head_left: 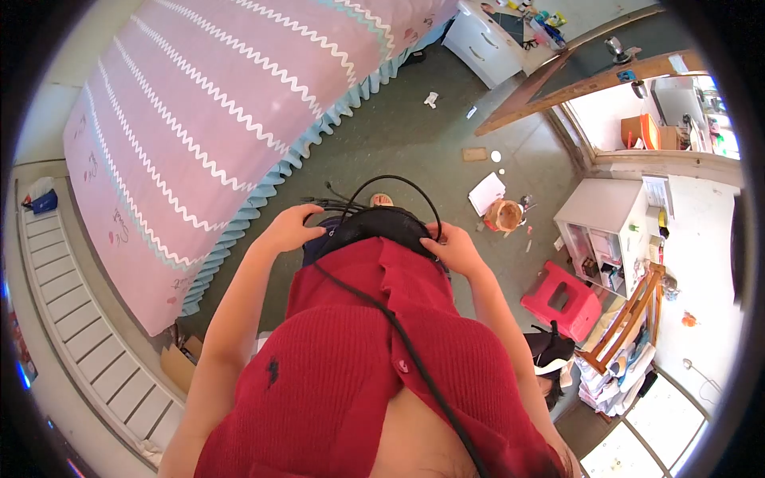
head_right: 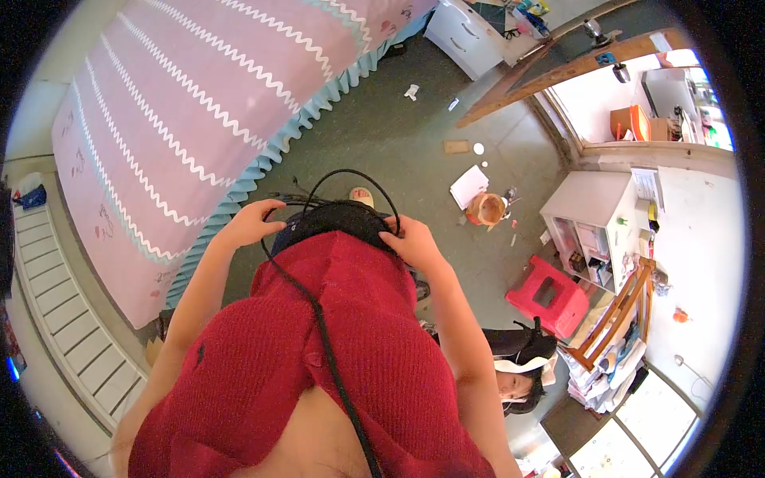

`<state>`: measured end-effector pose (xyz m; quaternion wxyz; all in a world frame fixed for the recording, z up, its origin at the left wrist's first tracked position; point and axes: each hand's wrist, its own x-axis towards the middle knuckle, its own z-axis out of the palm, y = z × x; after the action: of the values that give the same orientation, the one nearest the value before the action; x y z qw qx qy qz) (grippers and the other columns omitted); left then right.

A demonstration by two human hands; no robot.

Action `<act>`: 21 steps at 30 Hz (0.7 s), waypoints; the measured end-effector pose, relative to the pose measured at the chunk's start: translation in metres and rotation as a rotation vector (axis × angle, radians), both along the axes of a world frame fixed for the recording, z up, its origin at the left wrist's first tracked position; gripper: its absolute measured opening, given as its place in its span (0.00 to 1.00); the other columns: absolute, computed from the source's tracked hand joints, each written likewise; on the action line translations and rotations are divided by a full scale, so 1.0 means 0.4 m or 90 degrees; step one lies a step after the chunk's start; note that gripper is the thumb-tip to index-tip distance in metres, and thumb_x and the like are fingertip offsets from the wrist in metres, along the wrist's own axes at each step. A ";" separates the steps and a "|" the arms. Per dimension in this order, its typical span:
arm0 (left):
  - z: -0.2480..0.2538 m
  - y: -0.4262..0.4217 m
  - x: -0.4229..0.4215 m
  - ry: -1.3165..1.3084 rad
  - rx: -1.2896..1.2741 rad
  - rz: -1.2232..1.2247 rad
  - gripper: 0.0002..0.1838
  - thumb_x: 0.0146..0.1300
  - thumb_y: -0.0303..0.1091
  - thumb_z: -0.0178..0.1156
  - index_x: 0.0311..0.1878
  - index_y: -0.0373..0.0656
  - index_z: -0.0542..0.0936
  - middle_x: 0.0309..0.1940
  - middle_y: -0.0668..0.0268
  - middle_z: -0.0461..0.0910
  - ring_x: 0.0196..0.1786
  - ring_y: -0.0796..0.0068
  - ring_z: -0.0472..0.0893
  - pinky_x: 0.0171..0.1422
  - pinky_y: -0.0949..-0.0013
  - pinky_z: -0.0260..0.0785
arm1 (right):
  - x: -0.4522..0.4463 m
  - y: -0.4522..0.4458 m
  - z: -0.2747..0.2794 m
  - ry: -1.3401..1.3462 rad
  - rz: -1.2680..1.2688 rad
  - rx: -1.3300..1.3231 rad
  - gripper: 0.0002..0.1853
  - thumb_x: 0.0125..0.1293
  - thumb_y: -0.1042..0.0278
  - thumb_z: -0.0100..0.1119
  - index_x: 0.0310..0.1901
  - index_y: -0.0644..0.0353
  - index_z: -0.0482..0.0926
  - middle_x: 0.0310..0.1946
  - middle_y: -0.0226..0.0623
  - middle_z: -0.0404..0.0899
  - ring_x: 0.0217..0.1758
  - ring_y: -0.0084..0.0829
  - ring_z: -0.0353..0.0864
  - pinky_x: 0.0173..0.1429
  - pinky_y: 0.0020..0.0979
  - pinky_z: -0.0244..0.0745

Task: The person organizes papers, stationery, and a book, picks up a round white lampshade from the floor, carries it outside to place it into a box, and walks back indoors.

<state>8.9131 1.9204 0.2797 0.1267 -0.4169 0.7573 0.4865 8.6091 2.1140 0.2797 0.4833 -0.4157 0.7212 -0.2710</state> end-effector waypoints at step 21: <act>-0.076 0.017 -0.176 0.162 0.145 0.046 0.19 0.63 0.35 0.60 0.55 0.39 0.71 0.41 0.63 0.79 0.44 0.75 0.77 0.51 0.69 0.69 | 0.016 -0.105 -0.014 -0.195 -0.090 0.041 0.30 0.69 0.44 0.50 0.58 0.65 0.72 0.55 0.43 0.76 0.59 0.33 0.74 0.63 0.32 0.65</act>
<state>8.8428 1.9270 0.2494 0.0589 -0.3618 0.6919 0.6220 8.6153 2.0720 0.2742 0.5805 -0.3023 0.6749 -0.3408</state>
